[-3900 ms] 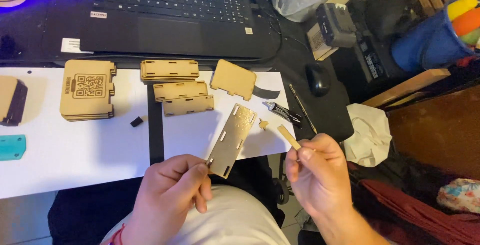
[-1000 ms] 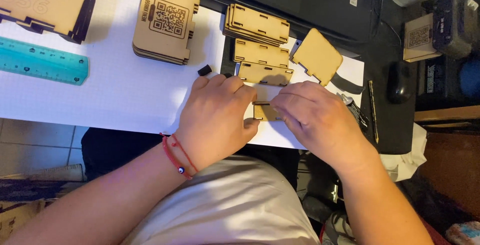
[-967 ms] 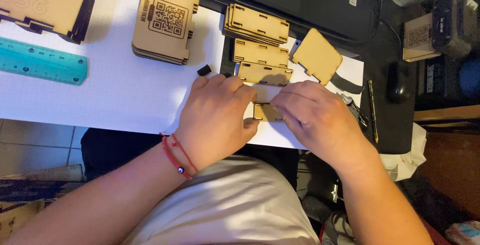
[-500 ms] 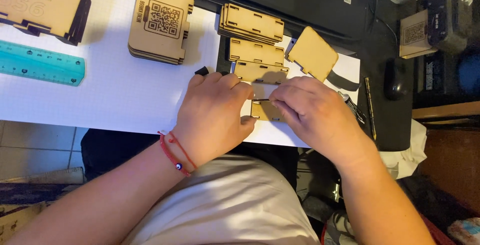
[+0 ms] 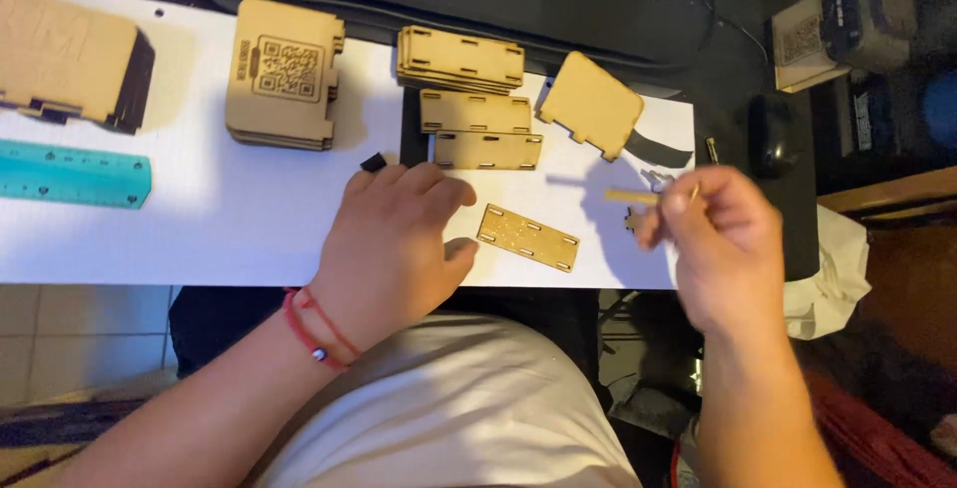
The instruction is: The person assembles a wooden model by inserting small dowels into pre-cut slots on flat wooden pieces. They use a pencil to apply glue to the edges of the wooden components and then press the pieces together to form a structure.
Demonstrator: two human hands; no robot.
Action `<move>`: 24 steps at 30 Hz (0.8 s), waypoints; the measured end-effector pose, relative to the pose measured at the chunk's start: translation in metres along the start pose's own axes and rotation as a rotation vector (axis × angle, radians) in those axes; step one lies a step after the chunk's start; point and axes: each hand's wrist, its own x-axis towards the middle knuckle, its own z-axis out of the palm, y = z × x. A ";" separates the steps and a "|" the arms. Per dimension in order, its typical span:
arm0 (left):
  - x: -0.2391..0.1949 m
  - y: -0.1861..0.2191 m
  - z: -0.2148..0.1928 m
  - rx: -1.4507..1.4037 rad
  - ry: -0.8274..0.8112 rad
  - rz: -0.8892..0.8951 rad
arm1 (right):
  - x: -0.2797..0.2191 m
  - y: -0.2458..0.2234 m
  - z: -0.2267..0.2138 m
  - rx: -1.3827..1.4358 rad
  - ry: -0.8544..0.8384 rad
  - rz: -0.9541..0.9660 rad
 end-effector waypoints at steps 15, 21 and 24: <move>0.013 0.021 -0.032 -0.147 -0.321 -0.226 | -0.025 0.025 0.032 0.742 -0.038 0.189; 0.011 0.016 -0.034 -0.151 -0.279 -0.236 | -0.008 0.021 0.036 0.778 -0.088 0.158; 0.026 0.012 -0.045 -0.044 -0.183 -0.163 | -0.006 0.020 0.025 0.760 -0.050 0.091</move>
